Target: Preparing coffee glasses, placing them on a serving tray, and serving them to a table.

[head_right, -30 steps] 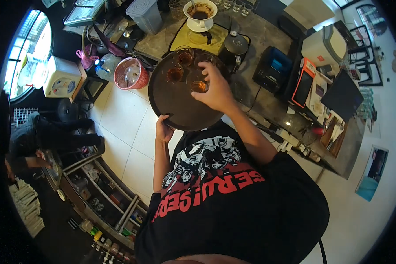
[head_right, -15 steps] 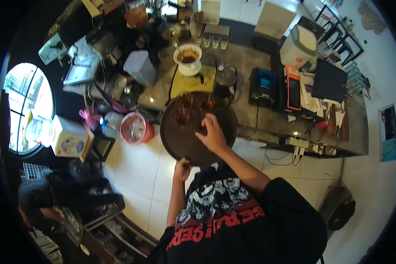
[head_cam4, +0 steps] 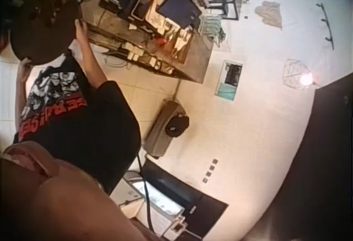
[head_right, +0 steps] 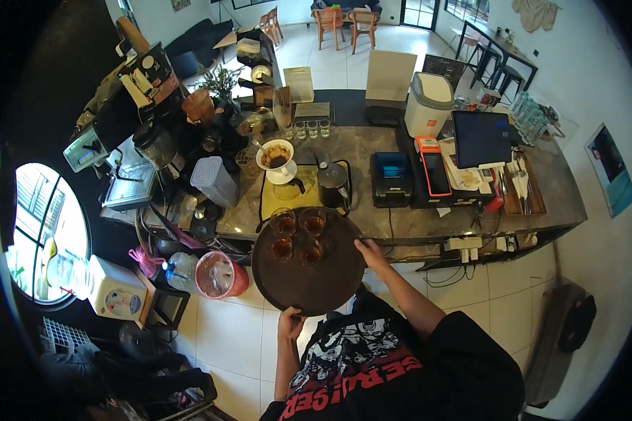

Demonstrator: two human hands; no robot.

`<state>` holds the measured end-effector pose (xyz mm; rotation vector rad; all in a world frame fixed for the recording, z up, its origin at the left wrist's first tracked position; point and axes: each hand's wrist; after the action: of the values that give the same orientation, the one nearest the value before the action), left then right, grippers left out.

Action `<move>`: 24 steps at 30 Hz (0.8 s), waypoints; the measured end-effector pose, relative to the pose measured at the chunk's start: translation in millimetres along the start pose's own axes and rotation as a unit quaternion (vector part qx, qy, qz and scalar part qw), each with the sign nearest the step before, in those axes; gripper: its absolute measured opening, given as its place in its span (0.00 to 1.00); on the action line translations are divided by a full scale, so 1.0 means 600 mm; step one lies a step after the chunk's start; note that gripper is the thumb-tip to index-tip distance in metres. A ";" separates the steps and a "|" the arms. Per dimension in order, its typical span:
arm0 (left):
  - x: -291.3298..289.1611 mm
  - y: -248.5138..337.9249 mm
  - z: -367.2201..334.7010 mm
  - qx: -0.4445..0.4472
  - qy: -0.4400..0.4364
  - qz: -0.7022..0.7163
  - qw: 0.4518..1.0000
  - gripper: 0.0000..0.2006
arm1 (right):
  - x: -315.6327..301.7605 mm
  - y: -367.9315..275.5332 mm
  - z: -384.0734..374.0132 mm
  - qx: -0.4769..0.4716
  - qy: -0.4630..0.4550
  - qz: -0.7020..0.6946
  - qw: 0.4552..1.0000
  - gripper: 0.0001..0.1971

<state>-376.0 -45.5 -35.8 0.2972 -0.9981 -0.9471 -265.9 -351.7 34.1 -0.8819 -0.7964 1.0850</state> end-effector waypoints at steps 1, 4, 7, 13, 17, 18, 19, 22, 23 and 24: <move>-0.001 0.002 0.006 0.001 0.006 -0.007 1.000 0.18 | 0.003 -0.018 0.008 0.141 -0.025 -0.103 0.984 0.27; -0.014 -0.006 0.035 0.004 -0.026 -0.036 0.999 0.19 | -0.006 0.007 0.002 0.117 -0.072 -0.160 0.978 0.28; -0.018 -0.012 0.066 0.002 -0.013 -0.068 0.998 0.22 | -0.018 0.029 0.012 0.136 -0.071 -0.195 0.969 0.27; 0.004 -0.008 0.120 -0.020 -0.004 -0.098 0.995 0.22 | -0.062 0.050 0.092 0.103 -0.053 -0.267 0.957 0.25; 0.028 -0.020 0.155 -0.082 0.016 -0.126 0.989 0.26 | -0.124 0.069 0.153 0.028 0.013 -0.227 0.973 0.22; 0.040 -0.027 0.160 -0.086 0.000 -0.112 0.990 0.27 | -0.141 0.074 0.170 0.021 0.017 -0.233 0.972 0.22; 0.054 -0.037 0.168 -0.088 -0.007 -0.120 0.989 0.27 | -0.157 0.080 0.195 -0.002 0.029 -0.255 0.966 0.21; 0.096 -0.077 0.182 -0.055 -0.062 -0.169 0.982 0.28 | -0.226 0.086 0.261 -0.029 0.068 -0.301 0.951 0.19; 0.112 -0.091 0.182 -0.062 -0.073 -0.179 0.979 0.28 | -0.257 0.090 0.282 -0.026 0.088 -0.318 0.944 0.18; 0.130 -0.104 0.180 -0.070 -0.089 -0.204 0.972 0.28 | -0.289 0.098 0.299 -0.034 0.102 -0.327 0.939 0.18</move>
<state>-482.7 -123.0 30.2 0.3080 -1.0468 -1.4327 -494.0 -468.7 40.3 -0.6939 -0.8680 0.3758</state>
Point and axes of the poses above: each hand's wrist, its own z-axis away from the middle knuckle, its own x-axis out of the palm, y = z × x, and after that the axes turned 13 degrees about -z, right-handed
